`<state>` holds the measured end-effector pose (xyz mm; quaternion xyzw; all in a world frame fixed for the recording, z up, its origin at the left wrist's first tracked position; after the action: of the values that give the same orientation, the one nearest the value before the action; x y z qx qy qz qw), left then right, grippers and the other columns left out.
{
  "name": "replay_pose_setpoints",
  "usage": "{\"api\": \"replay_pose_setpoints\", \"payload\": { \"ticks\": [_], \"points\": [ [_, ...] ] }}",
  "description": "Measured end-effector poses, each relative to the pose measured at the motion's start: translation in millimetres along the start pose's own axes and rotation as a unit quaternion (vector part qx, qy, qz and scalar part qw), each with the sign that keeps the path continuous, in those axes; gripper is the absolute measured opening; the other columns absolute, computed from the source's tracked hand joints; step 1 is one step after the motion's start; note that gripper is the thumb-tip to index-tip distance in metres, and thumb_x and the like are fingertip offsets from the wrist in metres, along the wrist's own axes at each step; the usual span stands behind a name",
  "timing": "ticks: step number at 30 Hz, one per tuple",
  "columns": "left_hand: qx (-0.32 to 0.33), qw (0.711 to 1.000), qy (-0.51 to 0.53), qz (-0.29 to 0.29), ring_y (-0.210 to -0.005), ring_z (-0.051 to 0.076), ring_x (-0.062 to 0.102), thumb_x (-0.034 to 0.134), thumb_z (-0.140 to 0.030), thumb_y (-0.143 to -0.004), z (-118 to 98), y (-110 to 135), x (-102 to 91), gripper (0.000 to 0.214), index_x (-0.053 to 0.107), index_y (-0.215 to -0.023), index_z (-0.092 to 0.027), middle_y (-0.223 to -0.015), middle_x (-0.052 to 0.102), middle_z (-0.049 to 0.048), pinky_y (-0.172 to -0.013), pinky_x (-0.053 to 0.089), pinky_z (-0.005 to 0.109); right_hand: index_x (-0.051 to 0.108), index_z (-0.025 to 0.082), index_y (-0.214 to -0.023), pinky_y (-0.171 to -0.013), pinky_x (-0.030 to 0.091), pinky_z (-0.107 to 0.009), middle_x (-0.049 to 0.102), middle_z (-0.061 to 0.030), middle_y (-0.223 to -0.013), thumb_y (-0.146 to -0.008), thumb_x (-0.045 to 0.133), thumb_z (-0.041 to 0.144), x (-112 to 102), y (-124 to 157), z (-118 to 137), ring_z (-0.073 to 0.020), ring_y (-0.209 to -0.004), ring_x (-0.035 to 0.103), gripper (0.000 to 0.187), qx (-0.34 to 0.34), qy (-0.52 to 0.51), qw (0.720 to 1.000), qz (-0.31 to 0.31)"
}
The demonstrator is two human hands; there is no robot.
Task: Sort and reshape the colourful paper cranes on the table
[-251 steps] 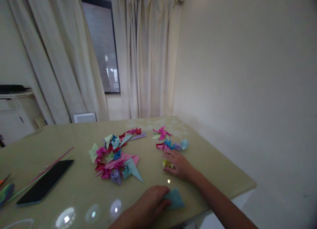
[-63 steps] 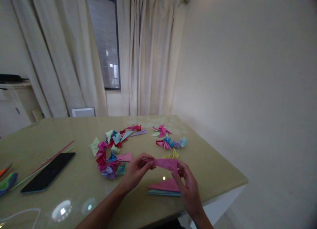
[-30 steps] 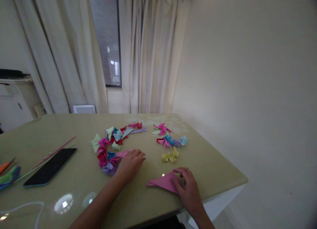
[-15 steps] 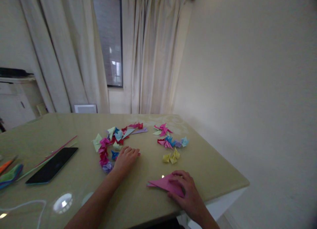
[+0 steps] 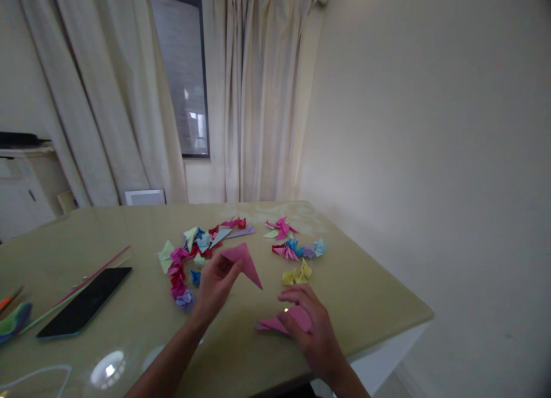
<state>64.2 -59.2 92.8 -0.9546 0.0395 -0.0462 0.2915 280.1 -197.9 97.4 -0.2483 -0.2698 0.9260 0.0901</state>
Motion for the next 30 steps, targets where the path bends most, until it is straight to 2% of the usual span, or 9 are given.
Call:
{"api": "replay_pose_setpoints", "payload": {
  "ticks": [4, 8, 11, 15, 18, 20, 24, 28, 30],
  "points": [
    [-0.019, 0.997, 0.025, 0.074, -0.084, 0.020, 0.076, 0.077, -0.044, -0.089, -6.6, 18.0, 19.6, 0.028, 0.071, -0.101, -0.018, -0.093, 0.078, 0.0072, -0.077, 0.064, 0.032, 0.070, 0.025, -0.128, -0.079, 0.056, -0.032, 0.071, -0.0064, -0.104, -0.094, 0.073, 0.041, 21.4, -18.3, 9.8, -0.0204, -0.084, 0.063, 0.038, 0.023, 0.004, 1.000, -0.013],
    [-0.001, 0.990, 0.017, 0.142, -0.089, 0.021, 0.076, 0.074, -0.038, -0.093, -12.9, 33.1, 33.0, 0.024, 0.072, -0.108, -0.020, -0.098, 0.077, 0.0077, -0.081, 0.065, 0.032, 0.065, 0.022, -0.135, -0.081, 0.056, -0.031, 0.073, -0.0042, -0.099, -0.091, 0.075, 0.037, 32.8, -31.6, 11.3, -0.0185, -0.081, 0.065, 0.048, 0.052, -0.040, 0.998, -0.001],
    [0.018, 0.985, 0.024, 0.169, -0.091, 0.020, 0.075, 0.072, -0.037, -0.095, -17.5, 37.2, 35.7, 0.024, 0.072, -0.111, -0.020, -0.101, 0.077, 0.0082, -0.083, 0.064, 0.031, 0.066, 0.021, -0.130, -0.078, 0.055, -0.029, 0.072, -0.0020, -0.090, -0.092, 0.074, 0.036, 33.0, -33.6, 11.0, -0.0179, -0.080, 0.066, 0.042, 0.076, -0.081, 0.994, -0.005],
    [0.013, 0.980, 0.024, 0.199, -0.091, 0.019, 0.074, 0.080, -0.036, -0.089, -19.0, 40.6, 37.4, 0.026, 0.071, -0.108, -0.021, -0.098, 0.075, 0.0051, -0.083, 0.062, 0.029, 0.070, 0.020, -0.116, -0.065, 0.050, -0.026, 0.067, 0.0015, -0.078, -0.085, 0.083, 0.039, 31.2, -29.9, 8.8, -0.0154, -0.070, 0.058, 0.039, 0.100, -0.105, 0.989, -0.003],
    [0.000, 0.976, 0.006, 0.217, -0.098, 0.021, 0.073, 0.085, -0.038, -0.084, -16.1, 43.2, 38.5, 0.042, 0.066, -0.118, -0.024, -0.107, 0.073, 0.0048, -0.087, 0.060, 0.031, 0.071, 0.020, -0.097, -0.062, 0.048, -0.025, 0.066, 0.0002, -0.078, -0.092, 0.076, 0.043, 26.2, -28.9, 4.5, -0.0146, -0.070, 0.058, 0.024, 0.100, -0.168, 0.981, 0.005],
    [0.007, 0.968, -0.030, 0.249, -0.109, 0.024, 0.070, 0.087, -0.040, -0.082, -13.8, 44.3, 39.5, 0.055, 0.063, -0.130, -0.026, -0.119, 0.072, 0.0073, -0.095, 0.058, 0.035, 0.069, 0.020, -0.091, -0.062, 0.049, -0.025, 0.068, -0.0008, -0.079, -0.096, 0.072, 0.047, 19.2, -30.1, -0.5, -0.0140, -0.068, 0.058, 0.028, 0.091, -0.236, 0.967, 0.014],
    [0.022, 0.943, -0.081, 0.322, -0.119, 0.025, 0.066, 0.067, -0.041, -0.099, -8.6, 46.4, 42.7, 0.038, 0.065, -0.135, -0.028, -0.127, 0.072, 0.0096, -0.105, 0.052, 0.038, 0.068, 0.020, -0.090, -0.062, 0.049, -0.027, 0.067, -0.0015, -0.075, -0.097, 0.070, 0.050, 1.3, -29.0, -16.8, -0.0141, -0.064, 0.058, 0.031, 0.089, -0.320, 0.943, 0.023],
    [0.030, 0.940, -0.102, 0.325, -0.126, 0.025, 0.062, 0.057, -0.041, -0.104, -3.5, 48.7, 47.1, 0.039, 0.064, -0.141, -0.029, -0.135, 0.068, 0.0106, -0.111, 0.048, 0.040, 0.068, 0.020, -0.089, -0.064, 0.049, -0.027, 0.064, -0.0002, -0.073, -0.094, 0.075, 0.050, -7.7, -15.5, -35.9, -0.0138, -0.065, 0.059, 0.031, 0.125, -0.375, 0.918, 0.027],
    [0.028, 0.935, -0.122, 0.333, -0.120, 0.023, 0.064, 0.055, -0.041, -0.105, -0.4, 50.5, 49.9, 0.036, 0.067, -0.138, -0.030, -0.127, 0.070, 0.0093, -0.108, 0.050, 0.038, 0.067, 0.021, -0.087, -0.065, 0.049, -0.027, 0.063, 0.0001, -0.073, -0.092, 0.078, 0.051, -8.5, -6.7, -43.2, -0.0141, -0.065, 0.059, 0.033, 0.148, -0.403, 0.903, 0.032]
  ]
}}
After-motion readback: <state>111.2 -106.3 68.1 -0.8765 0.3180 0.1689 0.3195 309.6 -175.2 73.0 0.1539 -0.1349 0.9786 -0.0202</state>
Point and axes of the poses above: each hand's wrist, its own y-axis away from the middle knuckle, its own x-axis out of the palm, z = x × y, the point moved 3 cm from there along -y, towards the middle knuckle
